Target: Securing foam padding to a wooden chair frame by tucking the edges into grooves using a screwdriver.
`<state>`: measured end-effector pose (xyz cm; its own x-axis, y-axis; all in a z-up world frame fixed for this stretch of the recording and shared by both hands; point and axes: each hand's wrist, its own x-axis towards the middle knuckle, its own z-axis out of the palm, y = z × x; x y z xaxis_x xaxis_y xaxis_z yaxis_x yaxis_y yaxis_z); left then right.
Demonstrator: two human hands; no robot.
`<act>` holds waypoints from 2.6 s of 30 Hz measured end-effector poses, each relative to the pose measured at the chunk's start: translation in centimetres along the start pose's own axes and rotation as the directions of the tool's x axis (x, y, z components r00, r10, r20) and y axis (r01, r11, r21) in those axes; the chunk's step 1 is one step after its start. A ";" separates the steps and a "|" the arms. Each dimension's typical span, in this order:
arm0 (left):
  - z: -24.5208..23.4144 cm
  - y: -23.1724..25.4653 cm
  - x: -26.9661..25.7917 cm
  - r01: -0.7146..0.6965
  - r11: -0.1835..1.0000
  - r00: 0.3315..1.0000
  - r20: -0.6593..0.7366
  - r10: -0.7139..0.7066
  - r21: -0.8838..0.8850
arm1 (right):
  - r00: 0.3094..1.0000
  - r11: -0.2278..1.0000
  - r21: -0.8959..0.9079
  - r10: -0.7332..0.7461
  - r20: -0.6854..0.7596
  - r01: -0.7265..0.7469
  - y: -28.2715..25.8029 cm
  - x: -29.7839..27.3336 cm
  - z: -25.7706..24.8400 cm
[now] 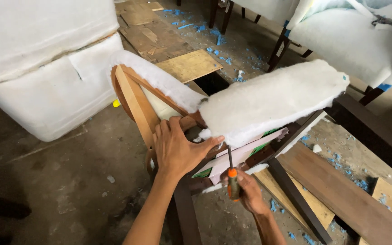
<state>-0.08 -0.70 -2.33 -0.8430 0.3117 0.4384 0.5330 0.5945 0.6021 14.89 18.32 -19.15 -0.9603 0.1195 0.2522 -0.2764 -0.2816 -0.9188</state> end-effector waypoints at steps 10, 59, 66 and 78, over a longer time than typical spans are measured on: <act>0.2 -0.1 0.2 0.001 0.999 1.000 -0.015 0.000 0.036 | 0.926 0.870 -0.412 -0.353 -0.136 0.271 -2.4 2.2 4.7; -0.2 4.5 1.8 -0.464 0.716 0.846 -0.023 0.532 -0.521 | 0.560 0.399 -0.862 -0.810 -0.172 0.312 -3.1 3.1 4.6; -1.2 4.7 1.5 -0.467 0.759 0.847 0.018 0.532 -0.453 | 0.484 0.358 -0.889 -0.855 -0.189 0.285 -0.3 2.8 3.8; -5.4 4.0 1.6 -0.448 0.798 0.854 0.070 0.515 -0.404 | 0.582 0.518 -0.821 -0.754 -0.304 0.241 -0.1 2.4 5.8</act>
<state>1.09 -1.81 4.37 -0.4504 0.6244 0.6382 0.8324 0.0353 0.5530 12.36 13.07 -16.68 -0.3392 0.5717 0.7471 -0.3429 0.6644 -0.6641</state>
